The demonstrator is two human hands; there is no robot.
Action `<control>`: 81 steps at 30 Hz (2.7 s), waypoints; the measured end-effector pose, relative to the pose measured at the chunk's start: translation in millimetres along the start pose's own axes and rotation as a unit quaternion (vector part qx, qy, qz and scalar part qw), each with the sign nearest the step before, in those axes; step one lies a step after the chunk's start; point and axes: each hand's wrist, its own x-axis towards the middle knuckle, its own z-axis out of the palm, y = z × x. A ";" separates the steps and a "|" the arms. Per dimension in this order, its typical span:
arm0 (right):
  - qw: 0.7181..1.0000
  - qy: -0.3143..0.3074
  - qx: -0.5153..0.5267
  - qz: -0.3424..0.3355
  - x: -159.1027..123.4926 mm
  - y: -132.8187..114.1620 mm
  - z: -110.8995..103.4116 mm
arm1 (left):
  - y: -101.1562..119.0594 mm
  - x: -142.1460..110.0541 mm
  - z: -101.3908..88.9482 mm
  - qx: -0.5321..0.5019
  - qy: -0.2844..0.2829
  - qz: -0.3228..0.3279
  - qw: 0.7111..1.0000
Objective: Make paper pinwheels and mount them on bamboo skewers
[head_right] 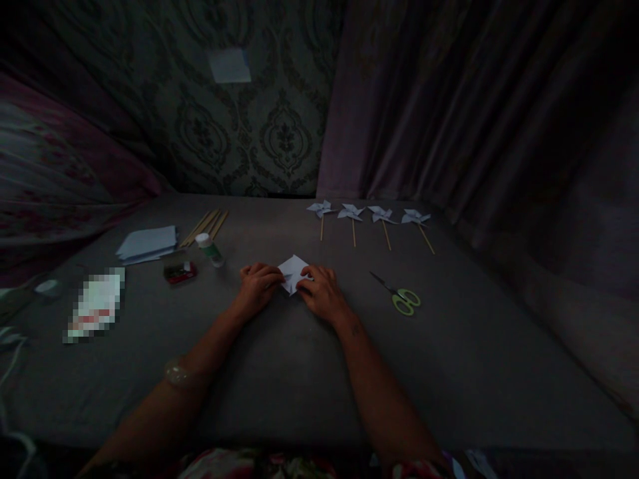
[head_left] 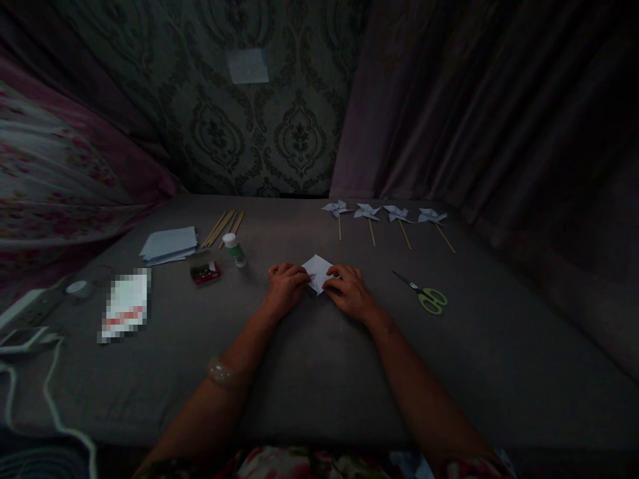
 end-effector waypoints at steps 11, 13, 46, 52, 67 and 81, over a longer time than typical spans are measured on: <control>0.998 -0.044 0.041 0.016 -1.9 2.0 6.1 | -0.9 -3.6 2.2 0.029 -0.024 0.047 0.998; 0.997 -0.038 0.052 0.029 -1.4 1.4 7.2 | 1.1 -3.8 1.5 0.026 -0.021 0.050 0.998; 0.968 -0.020 0.073 0.239 3.4 -19.5 19.8 | 7.6 -4.7 2.0 0.021 -0.017 0.062 0.998; 0.964 -0.004 0.062 0.260 4.1 -20.2 23.7 | 7.3 -4.9 7.3 0.041 -0.032 0.077 0.996; 0.954 0.029 0.055 0.293 11.2 -20.0 22.9 | 11.1 -3.7 3.7 0.026 -0.060 0.080 0.995; 0.948 0.021 0.042 0.314 15.7 -14.9 24.4 | 9.6 -4.5 6.4 0.029 -0.051 0.083 0.995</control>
